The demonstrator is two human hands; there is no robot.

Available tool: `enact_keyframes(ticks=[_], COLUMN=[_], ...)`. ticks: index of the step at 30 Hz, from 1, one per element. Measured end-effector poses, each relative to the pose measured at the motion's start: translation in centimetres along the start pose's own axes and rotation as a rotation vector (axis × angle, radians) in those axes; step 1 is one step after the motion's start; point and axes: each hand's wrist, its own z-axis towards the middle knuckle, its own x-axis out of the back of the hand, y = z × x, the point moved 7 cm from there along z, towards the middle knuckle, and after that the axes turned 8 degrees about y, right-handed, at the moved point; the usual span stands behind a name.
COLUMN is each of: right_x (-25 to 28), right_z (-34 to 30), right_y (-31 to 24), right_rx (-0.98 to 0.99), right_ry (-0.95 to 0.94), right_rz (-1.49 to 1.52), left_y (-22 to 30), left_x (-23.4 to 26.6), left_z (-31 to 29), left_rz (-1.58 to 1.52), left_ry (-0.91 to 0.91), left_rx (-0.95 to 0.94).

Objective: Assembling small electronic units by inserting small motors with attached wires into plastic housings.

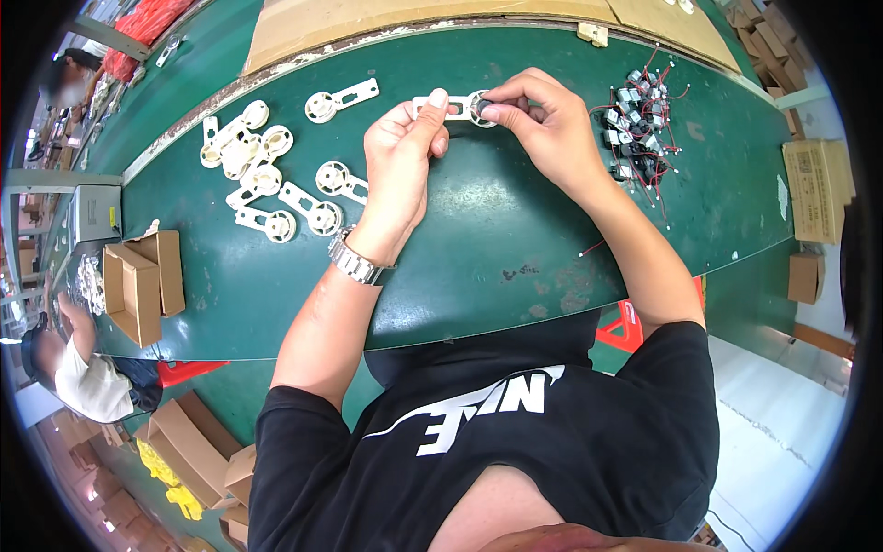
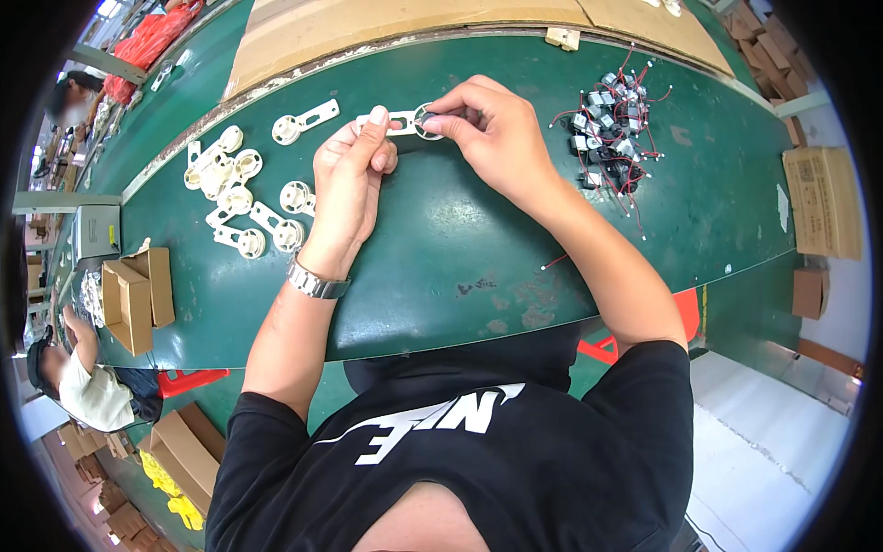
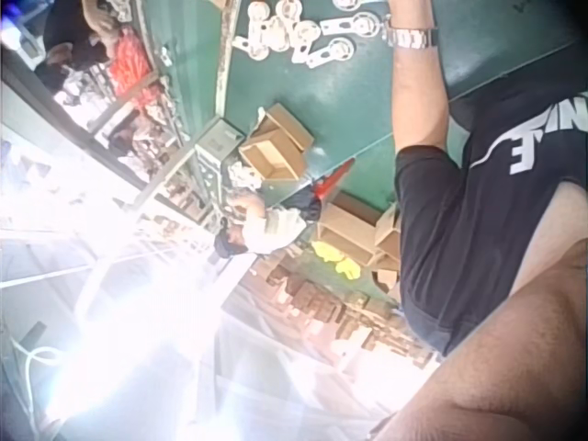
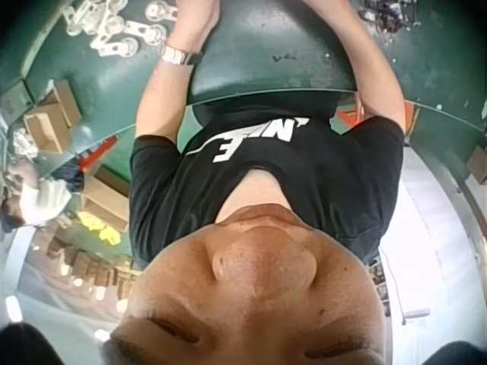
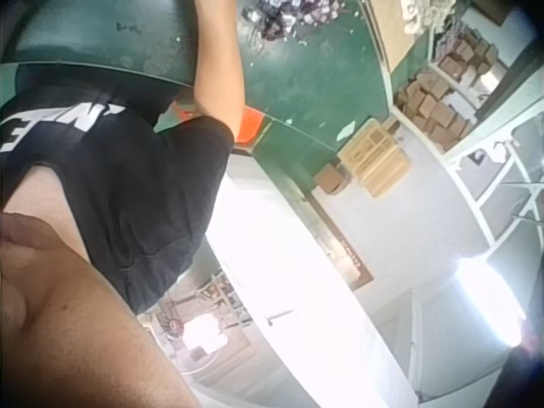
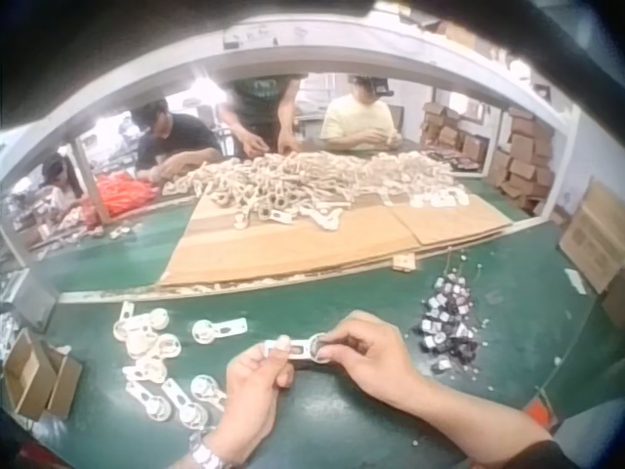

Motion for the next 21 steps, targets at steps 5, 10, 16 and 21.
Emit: enact_keyframes(ticks=[5, 10, 16, 21], right_x=[-0.4, -1.8, -1.5, -1.0], right_z=[-0.1, -1.2, -1.3, -1.0], right_y=[1.8, 0.9, 1.8, 2.0], right_rx=[-0.142, -0.494, -0.570, -0.577], right_ry=[-0.053, -0.299, -0.294, -0.247], right_rz=[0.144, 0.357, 0.269, 0.272], left_y=[0.3, 0.6, 0.1, 0.0], left_x=[-0.4, -0.6, -0.7, -1.3], left_z=[-0.1, -0.3, -0.4, -0.7], left_rz=[-0.008, 0.015, 0.087, 0.116], left_ry=[-0.016, -0.042, -0.054, -0.082], left_rx=[-0.017, -0.035, -0.046, -0.041])
